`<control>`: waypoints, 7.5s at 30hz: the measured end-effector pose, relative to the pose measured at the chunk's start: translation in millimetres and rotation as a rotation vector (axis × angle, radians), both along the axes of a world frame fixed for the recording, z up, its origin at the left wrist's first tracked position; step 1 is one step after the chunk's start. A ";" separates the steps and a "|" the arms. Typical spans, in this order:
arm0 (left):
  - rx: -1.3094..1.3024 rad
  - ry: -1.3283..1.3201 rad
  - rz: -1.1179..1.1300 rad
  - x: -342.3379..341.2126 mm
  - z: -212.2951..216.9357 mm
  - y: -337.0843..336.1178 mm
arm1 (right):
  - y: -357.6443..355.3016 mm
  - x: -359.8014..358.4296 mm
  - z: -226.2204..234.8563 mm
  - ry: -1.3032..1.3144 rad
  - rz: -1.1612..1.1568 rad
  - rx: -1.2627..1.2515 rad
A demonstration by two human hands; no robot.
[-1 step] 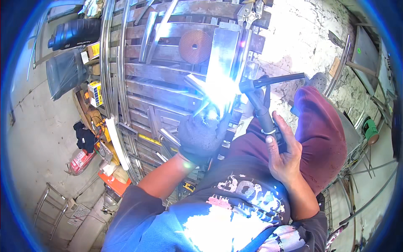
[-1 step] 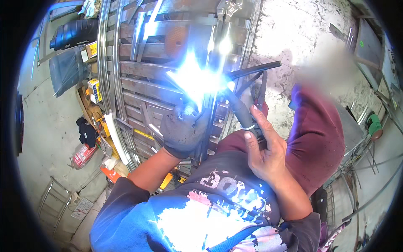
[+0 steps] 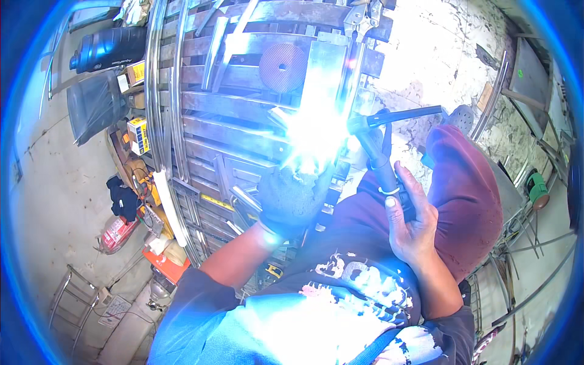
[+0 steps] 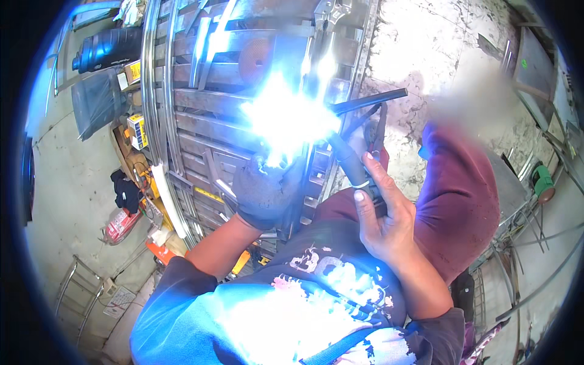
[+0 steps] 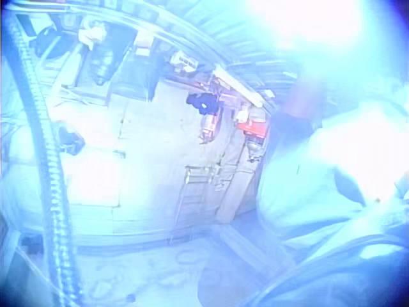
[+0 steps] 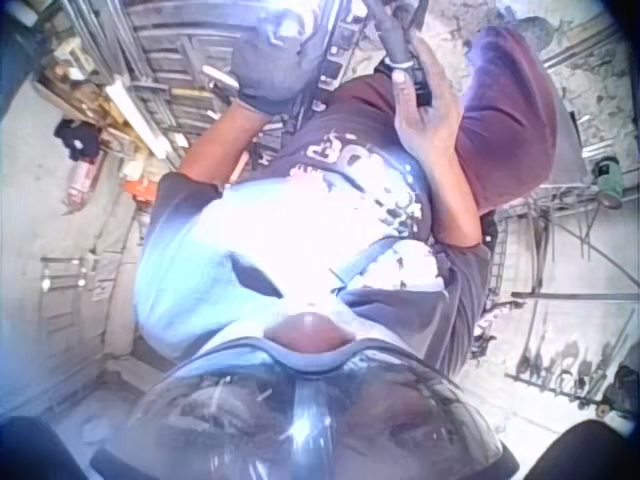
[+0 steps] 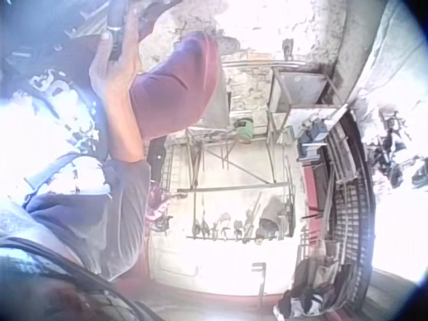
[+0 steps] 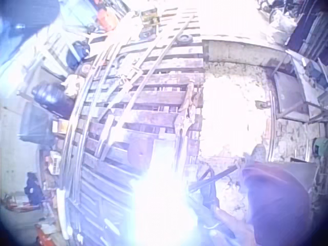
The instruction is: Welding metal tubes together using a TIG welder after grinding.
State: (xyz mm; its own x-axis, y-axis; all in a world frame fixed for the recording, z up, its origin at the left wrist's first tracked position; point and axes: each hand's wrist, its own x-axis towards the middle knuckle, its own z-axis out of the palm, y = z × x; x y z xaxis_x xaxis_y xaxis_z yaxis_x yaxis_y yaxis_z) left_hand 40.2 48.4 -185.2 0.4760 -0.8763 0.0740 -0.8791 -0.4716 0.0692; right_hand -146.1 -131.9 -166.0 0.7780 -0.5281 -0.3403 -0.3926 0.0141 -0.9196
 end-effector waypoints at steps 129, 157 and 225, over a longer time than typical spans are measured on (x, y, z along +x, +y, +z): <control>0.116 0.150 0.122 -1.4 14.6 -11.5 | 7.4 -4.9 -7.5 -0.170 -0.003 -0.393; 0.099 0.114 0.108 -1.4 13.7 -15.7 | 6.2 -2.4 1.0 -0.166 0.066 -0.485; -0.813 -0.098 0.086 -36.1 157.9 41.2 | -169.6 -149.2 -29.3 -0.104 -0.660 0.009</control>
State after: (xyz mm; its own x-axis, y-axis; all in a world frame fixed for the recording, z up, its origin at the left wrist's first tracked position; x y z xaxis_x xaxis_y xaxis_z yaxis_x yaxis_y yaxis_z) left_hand 4.1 89.5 -27.4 0.4975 -0.4920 0.7144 -0.8618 -0.3738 0.3428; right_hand -295.3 -301.5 -195.4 0.3214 -0.9024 -0.2871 -0.2080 0.2285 -0.9511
